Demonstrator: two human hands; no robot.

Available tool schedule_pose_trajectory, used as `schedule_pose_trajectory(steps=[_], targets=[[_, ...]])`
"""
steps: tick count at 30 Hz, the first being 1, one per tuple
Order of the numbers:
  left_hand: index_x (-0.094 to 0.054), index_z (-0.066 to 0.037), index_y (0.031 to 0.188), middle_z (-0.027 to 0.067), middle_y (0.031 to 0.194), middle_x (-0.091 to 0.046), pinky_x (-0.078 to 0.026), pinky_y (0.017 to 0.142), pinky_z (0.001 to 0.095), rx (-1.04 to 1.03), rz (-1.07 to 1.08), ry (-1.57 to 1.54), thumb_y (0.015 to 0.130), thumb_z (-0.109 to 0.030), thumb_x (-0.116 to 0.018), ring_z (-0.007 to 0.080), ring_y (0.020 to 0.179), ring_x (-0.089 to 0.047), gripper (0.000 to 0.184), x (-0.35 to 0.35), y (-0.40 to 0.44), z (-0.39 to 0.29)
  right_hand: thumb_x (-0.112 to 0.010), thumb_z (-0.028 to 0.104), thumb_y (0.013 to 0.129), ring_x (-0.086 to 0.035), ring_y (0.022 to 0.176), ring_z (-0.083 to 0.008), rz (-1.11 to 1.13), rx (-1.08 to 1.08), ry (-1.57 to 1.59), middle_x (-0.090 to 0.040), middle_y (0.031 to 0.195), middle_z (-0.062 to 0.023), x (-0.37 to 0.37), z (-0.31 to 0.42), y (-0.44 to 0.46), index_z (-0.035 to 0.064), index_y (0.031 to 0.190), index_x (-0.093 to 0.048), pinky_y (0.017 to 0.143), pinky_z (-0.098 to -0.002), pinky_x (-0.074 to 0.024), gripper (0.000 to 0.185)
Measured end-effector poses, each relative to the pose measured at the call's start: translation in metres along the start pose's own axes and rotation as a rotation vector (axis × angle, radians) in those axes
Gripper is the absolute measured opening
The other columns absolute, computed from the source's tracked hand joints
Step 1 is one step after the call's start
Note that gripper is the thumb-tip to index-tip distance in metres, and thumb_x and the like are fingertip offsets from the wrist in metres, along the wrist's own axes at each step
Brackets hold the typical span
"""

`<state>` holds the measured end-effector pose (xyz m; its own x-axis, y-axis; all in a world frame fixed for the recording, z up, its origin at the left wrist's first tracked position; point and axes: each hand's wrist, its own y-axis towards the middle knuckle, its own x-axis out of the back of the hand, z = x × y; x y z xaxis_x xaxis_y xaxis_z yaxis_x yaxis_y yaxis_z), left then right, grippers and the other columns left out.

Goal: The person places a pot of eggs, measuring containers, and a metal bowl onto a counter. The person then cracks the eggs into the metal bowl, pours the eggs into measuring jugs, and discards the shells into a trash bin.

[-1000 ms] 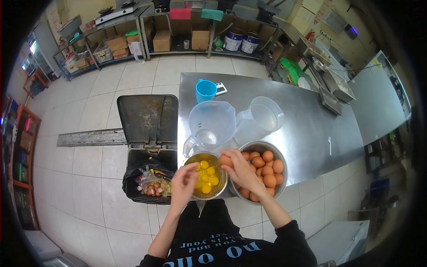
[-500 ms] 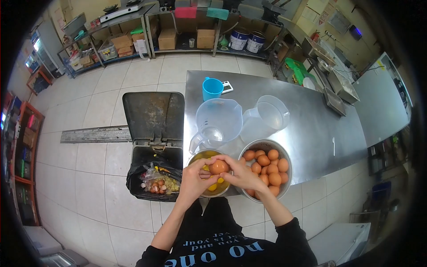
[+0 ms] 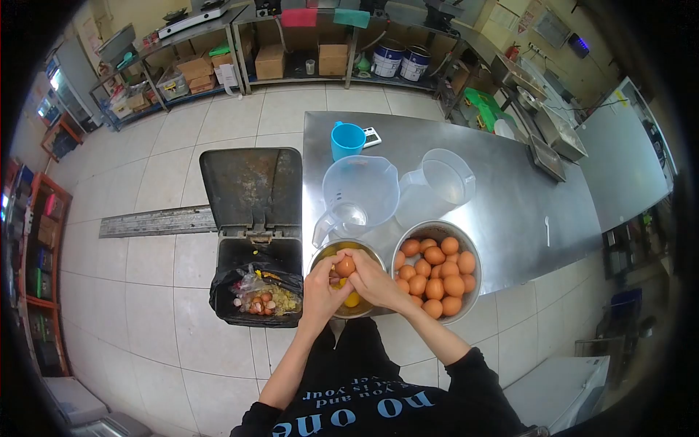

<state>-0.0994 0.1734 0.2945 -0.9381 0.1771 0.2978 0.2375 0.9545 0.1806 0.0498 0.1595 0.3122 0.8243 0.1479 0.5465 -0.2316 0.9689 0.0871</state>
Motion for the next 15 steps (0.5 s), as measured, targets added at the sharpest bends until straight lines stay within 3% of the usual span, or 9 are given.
schedule_pose_trajectory(steps=[5, 8, 10, 11, 13, 15], targets=[[-0.057, 0.000, 0.111, 0.0149, 0.106, -0.063, -0.056, 0.074, 0.0286, 0.020, 0.056, -0.049, 0.070, 0.000, -0.067, 0.0207, 0.086, -0.067, 0.041, 0.017, 0.007, 0.000, -0.042, -0.001, 0.082, -0.049, 0.111, -0.0357, 0.067, 0.108, -0.064, -0.046, 0.119, -0.0207, 0.017, 0.000, -0.003, -0.0002, 0.131, -0.039, 0.098, -0.0390, -0.0383, 0.049], [-0.055, -0.002, 0.112, 0.0156, 0.117, -0.059, -0.055, 0.077, 0.0290, -0.038, 0.089, -0.052, 0.071, 0.002, -0.064, 0.0221, 0.097, -0.064, 0.042, 0.025, 0.008, -0.005, -0.049, -0.006, 0.080, -0.051, 0.108, -0.0327, 0.109, 0.102, -0.117, -0.045, 0.120, -0.0189, 0.023, 0.007, -0.005, 0.0067, 0.132, -0.045, 0.094, -0.0361, -0.0415, 0.054], [-0.050, -0.002, 0.116, 0.0171, 0.129, -0.050, -0.052, 0.086, 0.0305, -0.028, 0.087, -0.045, 0.071, 0.004, -0.062, 0.0239, 0.111, -0.057, 0.047, 0.027, 0.007, -0.015, -0.055, -0.001, 0.078, -0.056, 0.102, -0.0363, 0.070, 0.113, -0.222, -0.047, 0.121, -0.0176, 0.023, 0.021, -0.006, 0.0110, 0.131, -0.047, 0.087, -0.0401, -0.0469, 0.055], [-0.050, -0.002, 0.116, 0.0171, 0.129, -0.050, -0.052, 0.086, 0.0305, -0.029, 0.095, -0.050, 0.071, 0.004, -0.062, 0.0239, 0.111, -0.057, 0.047, 0.027, 0.006, -0.017, -0.055, -0.001, 0.078, -0.056, 0.102, -0.0363, 0.064, 0.105, -0.225, -0.047, 0.121, -0.0176, 0.021, 0.032, -0.006, 0.0110, 0.131, -0.047, 0.087, -0.0401, -0.0469, 0.055], [-0.044, -0.002, 0.118, 0.0189, 0.135, -0.043, -0.046, 0.094, 0.0321, -0.085, 0.049, -0.367, 0.071, 0.005, -0.062, 0.0258, 0.120, -0.049, 0.050, 0.028, -0.004, -0.020, -0.063, 0.006, 0.075, -0.058, 0.098, -0.0354, -0.108, 0.121, -0.099, -0.051, 0.117, -0.0141, 0.007, 0.052, -0.006, 0.0113, 0.128, -0.050, 0.082, -0.0407, -0.0487, 0.055], [-0.043, -0.002, 0.117, 0.0164, 0.121, -0.047, -0.042, 0.095, 0.0313, 0.037, -0.075, -0.204, 0.072, 0.003, -0.063, 0.0228, 0.113, -0.049, 0.049, 0.039, -0.023, -0.031, -0.070, 0.012, 0.069, -0.058, 0.098, -0.0325, -0.200, 0.231, -0.106, -0.057, 0.108, -0.0115, -0.026, 0.055, 0.001, 0.0124, 0.124, -0.053, 0.081, -0.0401, -0.0478, 0.057]])
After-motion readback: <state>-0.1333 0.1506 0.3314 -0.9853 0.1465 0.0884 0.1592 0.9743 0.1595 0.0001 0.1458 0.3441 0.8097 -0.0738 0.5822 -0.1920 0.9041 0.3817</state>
